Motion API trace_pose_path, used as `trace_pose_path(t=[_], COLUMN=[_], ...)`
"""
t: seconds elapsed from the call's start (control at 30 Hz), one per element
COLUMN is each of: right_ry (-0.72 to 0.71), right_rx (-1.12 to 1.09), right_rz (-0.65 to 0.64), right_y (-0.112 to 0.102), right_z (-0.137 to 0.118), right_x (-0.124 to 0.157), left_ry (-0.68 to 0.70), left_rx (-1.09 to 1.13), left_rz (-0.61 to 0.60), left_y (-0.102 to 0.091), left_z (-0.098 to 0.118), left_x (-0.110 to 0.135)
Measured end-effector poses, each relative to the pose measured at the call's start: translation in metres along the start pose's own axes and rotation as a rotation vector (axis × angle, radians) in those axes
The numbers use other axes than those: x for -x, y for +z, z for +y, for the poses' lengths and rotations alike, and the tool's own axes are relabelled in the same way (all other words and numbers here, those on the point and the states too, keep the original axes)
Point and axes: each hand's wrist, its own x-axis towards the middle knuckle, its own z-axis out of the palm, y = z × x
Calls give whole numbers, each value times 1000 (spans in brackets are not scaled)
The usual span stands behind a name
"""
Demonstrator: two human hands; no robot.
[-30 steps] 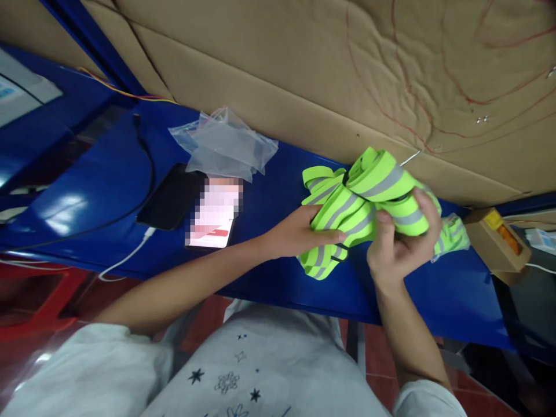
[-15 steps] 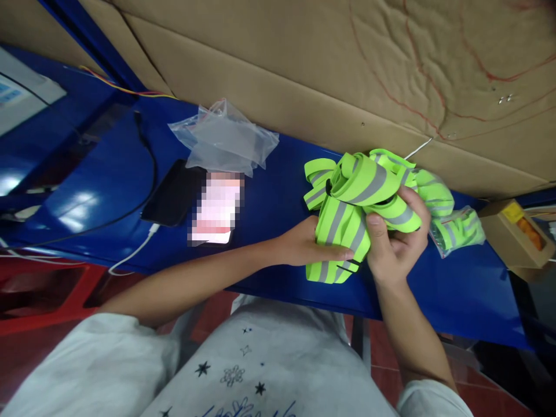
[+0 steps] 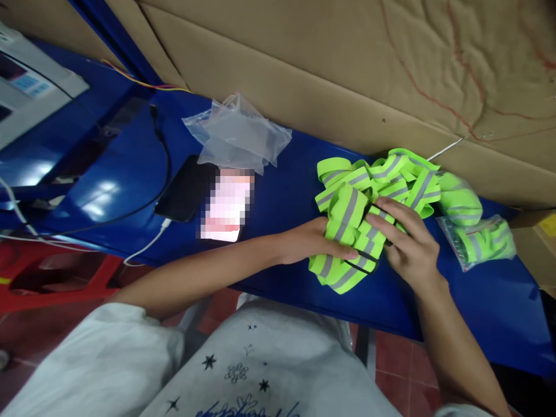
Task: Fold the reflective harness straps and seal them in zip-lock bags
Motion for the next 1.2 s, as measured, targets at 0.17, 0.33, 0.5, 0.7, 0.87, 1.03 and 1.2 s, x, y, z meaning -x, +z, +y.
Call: trace_pose_path(t=[0.17, 0.33, 0.5, 0.7, 0.87, 1.03, 1.2], right_ry=[167, 343, 581, 485, 341, 60, -84], right_rx=[-267, -481, -542, -72, 29, 15, 44], right_rz=[-177, -74, 57, 226, 272, 251, 155], right_y=[-4, -4, 8, 3, 5, 12, 10], right_z=[-1, -12, -12, -41, -51, -38, -27], right_x=[4, 5, 19, 11, 7, 12, 12], left_ry=[-53, 4, 172, 34, -37, 6, 86], left_rx=[62, -120, -319, 23, 128, 137, 89], left_rz=[39, 136, -47, -47, -156, -23, -118], left_y=[-1, -1, 0, 2, 0, -1, -2], left_z=[-2, -2, 0, -8, -13, -16, -3], left_x=[-4, -3, 0, -4, -5, -6, 0])
